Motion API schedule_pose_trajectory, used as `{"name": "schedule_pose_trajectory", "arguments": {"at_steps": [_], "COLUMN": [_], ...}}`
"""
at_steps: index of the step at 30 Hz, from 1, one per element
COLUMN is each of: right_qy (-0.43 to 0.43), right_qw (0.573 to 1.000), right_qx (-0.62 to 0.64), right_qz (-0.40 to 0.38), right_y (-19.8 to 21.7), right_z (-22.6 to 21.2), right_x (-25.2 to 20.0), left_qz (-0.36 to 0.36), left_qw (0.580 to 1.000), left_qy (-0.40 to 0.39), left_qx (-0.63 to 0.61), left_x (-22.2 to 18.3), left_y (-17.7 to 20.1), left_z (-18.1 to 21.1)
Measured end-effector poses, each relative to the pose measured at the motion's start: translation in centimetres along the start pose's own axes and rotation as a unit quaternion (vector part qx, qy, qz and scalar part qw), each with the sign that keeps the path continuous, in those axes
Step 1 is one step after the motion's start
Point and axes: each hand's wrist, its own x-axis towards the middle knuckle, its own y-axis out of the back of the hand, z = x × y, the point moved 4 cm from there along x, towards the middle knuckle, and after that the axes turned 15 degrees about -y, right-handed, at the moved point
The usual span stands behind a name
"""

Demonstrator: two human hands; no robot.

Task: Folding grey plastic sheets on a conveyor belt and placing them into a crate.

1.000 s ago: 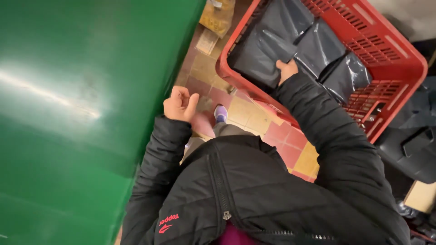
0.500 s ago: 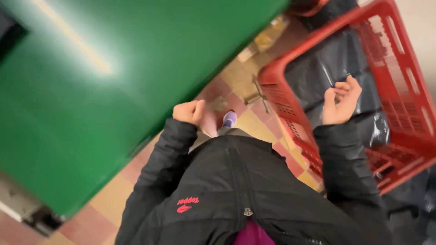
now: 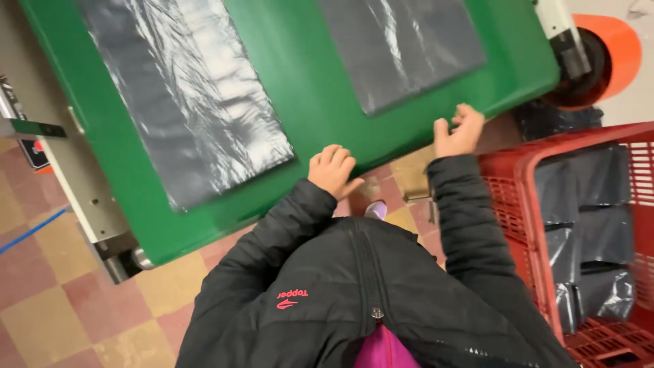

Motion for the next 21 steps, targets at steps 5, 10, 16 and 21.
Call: {"name": "schedule_pose_trajectory", "arguments": {"at_steps": [5,10,16,21], "right_qy": [0.022,-0.147,-0.235,-0.098], "right_qw": [0.974,0.940,0.940,0.992], "right_qx": [-0.183,-0.275,-0.234,-0.074], "right_qz": [0.133,0.135,0.074,-0.034], "right_y": [1.0,1.9,2.5,2.3], "right_z": [6.0,11.0,16.5,16.5], "right_x": [7.8,12.3,15.8,18.9], "left_qz": [-0.048,-0.088,0.004,-0.060], "left_qw": [0.997,0.991,0.982,0.986], "left_qy": [-0.046,-0.093,-0.115,-0.120], "left_qx": [-0.025,-0.028,0.152,0.097], "left_x": [0.1,2.2,5.1,7.1], "left_y": [-0.2,-3.4,-8.1,-12.7], "left_z": [-0.6,0.1,0.7,0.3]}}
